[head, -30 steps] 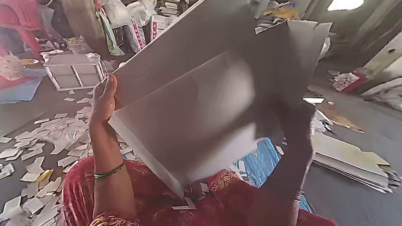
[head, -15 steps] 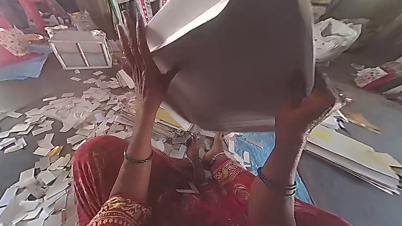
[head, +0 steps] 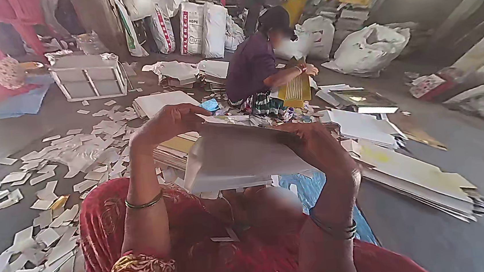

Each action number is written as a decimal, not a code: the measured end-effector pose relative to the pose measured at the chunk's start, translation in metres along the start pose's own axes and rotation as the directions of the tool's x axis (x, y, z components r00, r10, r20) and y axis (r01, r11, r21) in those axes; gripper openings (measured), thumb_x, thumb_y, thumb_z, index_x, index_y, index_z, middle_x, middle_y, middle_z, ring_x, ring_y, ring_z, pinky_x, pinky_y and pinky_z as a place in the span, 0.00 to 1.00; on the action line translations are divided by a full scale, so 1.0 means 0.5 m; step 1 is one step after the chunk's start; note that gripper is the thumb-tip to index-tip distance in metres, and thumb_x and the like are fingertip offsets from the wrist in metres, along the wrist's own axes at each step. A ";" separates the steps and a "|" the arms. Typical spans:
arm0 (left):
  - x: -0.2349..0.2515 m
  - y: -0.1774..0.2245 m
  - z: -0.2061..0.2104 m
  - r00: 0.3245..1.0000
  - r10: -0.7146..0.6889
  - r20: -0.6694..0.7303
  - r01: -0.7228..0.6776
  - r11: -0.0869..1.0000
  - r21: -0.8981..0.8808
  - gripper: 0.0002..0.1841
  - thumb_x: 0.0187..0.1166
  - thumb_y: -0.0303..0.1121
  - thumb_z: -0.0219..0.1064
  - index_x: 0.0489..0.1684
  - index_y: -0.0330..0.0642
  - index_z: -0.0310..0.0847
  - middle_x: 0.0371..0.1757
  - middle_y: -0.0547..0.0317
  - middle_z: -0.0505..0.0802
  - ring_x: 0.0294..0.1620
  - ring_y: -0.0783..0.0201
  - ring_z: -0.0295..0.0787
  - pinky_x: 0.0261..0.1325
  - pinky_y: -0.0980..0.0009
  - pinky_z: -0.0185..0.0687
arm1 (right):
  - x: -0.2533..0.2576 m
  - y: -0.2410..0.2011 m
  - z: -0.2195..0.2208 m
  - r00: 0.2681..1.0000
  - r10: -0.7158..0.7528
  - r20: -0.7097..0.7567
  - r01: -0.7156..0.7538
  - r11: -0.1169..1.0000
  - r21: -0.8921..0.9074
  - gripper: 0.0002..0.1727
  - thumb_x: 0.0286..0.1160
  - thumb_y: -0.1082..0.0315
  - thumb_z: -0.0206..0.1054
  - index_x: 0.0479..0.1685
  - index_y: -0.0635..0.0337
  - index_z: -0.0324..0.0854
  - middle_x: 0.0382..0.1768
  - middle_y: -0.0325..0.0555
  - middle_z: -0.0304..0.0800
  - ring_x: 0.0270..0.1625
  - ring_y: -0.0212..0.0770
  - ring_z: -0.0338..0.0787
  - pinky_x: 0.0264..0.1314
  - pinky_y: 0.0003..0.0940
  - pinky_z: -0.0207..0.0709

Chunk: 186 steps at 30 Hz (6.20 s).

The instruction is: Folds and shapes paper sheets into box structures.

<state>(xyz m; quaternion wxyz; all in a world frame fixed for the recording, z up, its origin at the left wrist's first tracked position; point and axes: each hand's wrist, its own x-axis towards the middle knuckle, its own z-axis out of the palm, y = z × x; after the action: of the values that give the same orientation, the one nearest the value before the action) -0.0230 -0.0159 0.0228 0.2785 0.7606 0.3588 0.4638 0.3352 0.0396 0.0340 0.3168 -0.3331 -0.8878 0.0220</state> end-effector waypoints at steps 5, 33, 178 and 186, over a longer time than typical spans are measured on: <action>0.027 0.033 -0.011 0.947 0.139 0.290 -0.122 0.990 -0.077 0.38 0.76 0.45 0.73 0.83 0.31 0.65 0.72 0.53 0.88 0.71 0.59 0.85 0.71 0.67 0.84 | 0.007 -0.009 -0.002 0.998 0.018 0.058 -0.018 1.000 -0.004 0.09 0.77 0.58 0.71 0.39 0.52 0.90 0.29 0.44 0.89 0.34 0.46 0.89 0.34 0.55 0.78; 0.036 0.022 -0.016 0.728 -0.137 -0.672 0.475 0.807 0.350 0.24 0.92 0.43 0.55 0.70 0.28 0.76 0.66 0.30 0.85 0.69 0.40 0.82 0.75 0.43 0.71 | 0.023 0.034 0.063 0.770 0.113 -0.628 -0.210 0.974 -0.081 0.34 0.83 0.56 0.66 0.86 0.58 0.66 0.90 0.59 0.58 0.91 0.60 0.57 0.91 0.57 0.52; 0.124 -0.263 0.199 0.701 -0.653 -0.289 0.409 0.699 -0.587 0.25 0.84 0.30 0.65 0.76 0.29 0.65 0.58 0.39 0.88 0.54 0.55 0.90 0.59 0.58 0.86 | 0.053 0.036 0.188 0.790 0.551 -0.269 0.096 0.322 0.942 0.17 0.74 0.80 0.60 0.60 0.57 0.70 0.43 0.31 0.93 0.45 0.28 0.94 0.53 0.30 0.91; 0.132 -0.285 0.159 0.591 -0.709 -0.386 0.029 0.497 -0.867 0.18 0.90 0.37 0.59 0.67 0.31 0.72 0.50 0.45 0.90 0.46 0.59 0.91 0.50 0.63 0.88 | 0.050 0.108 0.173 0.676 0.668 -0.310 0.130 0.306 0.943 0.19 0.82 0.77 0.60 0.69 0.59 0.67 0.50 0.38 0.90 0.52 0.32 0.93 0.57 0.35 0.91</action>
<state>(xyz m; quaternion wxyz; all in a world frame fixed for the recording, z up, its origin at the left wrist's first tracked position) 0.0286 0.1134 -0.0846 0.5240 0.2026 0.3615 0.7441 0.3019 0.1116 -0.0350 0.7288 -0.2369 -0.4564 0.4521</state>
